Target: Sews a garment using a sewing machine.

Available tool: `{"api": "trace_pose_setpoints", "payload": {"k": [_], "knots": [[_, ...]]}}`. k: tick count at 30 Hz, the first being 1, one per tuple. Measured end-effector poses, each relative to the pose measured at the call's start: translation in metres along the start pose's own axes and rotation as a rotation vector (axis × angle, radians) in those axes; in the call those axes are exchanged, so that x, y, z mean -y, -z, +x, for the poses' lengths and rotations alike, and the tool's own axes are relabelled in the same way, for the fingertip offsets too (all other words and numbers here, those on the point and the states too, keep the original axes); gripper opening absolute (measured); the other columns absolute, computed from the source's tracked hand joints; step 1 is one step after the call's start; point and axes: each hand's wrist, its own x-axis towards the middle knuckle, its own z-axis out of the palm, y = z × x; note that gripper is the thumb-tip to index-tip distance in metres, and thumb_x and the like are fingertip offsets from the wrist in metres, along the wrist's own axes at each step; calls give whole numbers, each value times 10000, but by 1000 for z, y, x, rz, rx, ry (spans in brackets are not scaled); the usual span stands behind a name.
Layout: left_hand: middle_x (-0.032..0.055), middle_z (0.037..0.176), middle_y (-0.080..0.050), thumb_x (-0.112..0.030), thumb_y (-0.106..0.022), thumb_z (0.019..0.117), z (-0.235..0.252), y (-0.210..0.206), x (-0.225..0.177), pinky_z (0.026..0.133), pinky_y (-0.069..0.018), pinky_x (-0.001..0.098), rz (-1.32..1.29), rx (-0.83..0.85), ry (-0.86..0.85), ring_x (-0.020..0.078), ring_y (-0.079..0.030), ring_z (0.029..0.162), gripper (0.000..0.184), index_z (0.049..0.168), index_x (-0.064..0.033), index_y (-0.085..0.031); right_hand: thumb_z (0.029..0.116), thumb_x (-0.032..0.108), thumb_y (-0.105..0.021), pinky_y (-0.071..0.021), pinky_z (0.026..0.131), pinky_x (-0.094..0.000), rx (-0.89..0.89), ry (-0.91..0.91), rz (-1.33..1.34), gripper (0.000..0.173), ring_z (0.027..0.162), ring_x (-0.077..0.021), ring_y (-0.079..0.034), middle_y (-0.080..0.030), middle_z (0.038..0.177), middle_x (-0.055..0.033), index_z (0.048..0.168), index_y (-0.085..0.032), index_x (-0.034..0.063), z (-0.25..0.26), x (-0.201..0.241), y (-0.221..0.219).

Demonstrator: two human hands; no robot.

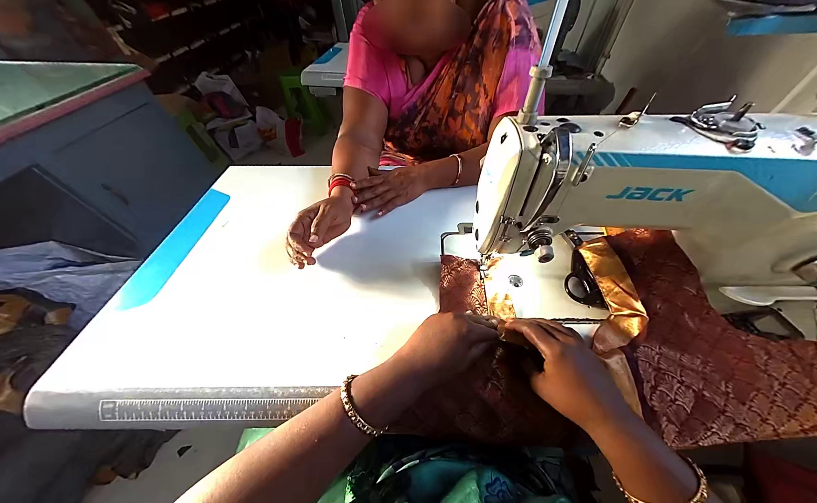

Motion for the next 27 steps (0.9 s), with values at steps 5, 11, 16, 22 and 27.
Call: {"api": "trace_pose_setpoints", "payload": {"k": [5, 11, 16, 22, 27], "knots": [[100, 1300, -705, -66, -637, 958, -5, 0, -1, 1101, -487, 424, -13, 21, 24, 237, -644, 1261, 221, 1120, -61, -788, 764, -85, -702, -534, 970, -532, -69, 122, 4, 390, 1168, -294, -673, -741, 1167, -82, 1116, -771, 68, 3, -8, -1], [91, 1251, -689, -133, -610, 984, -12, -9, 11, 1088, -470, 429, -76, -50, 8, 243, -596, 1266, 227, 1127, -101, -783, 899, 38, -570, -562, 923, -413, -307, 267, -21, 247, 1038, -235, -717, -768, 1036, -64, 947, -807, 90, -3, -15, -19], [97, 1408, -621, -151, -519, 1023, -11, -8, 12, 1165, -395, 451, -30, -11, 3, 254, -531, 1373, 287, 1190, -86, -744, 901, 59, -571, -566, 886, -376, -349, 273, -15, 238, 978, -216, -722, -769, 980, -57, 902, -807, 83, -3, -18, -22], [109, 1375, -664, -84, -506, 1004, -9, -12, 12, 1192, -353, 492, -35, -31, -57, 277, -568, 1359, 307, 1216, -33, -722, 911, 75, -571, -587, 859, -403, -332, 232, -49, 237, 978, -243, -735, -775, 1010, -65, 944, -806, 80, -5, -22, -19], [83, 1525, -526, -148, -514, 1031, -7, 1, 4, 1215, -323, 493, 7, 124, 66, 279, -429, 1464, 310, 1265, -123, -715, 891, 59, -571, -587, 874, -432, -298, 248, -29, 236, 994, -260, -736, -774, 1015, -78, 930, -803, 64, -5, -25, -18]]}}
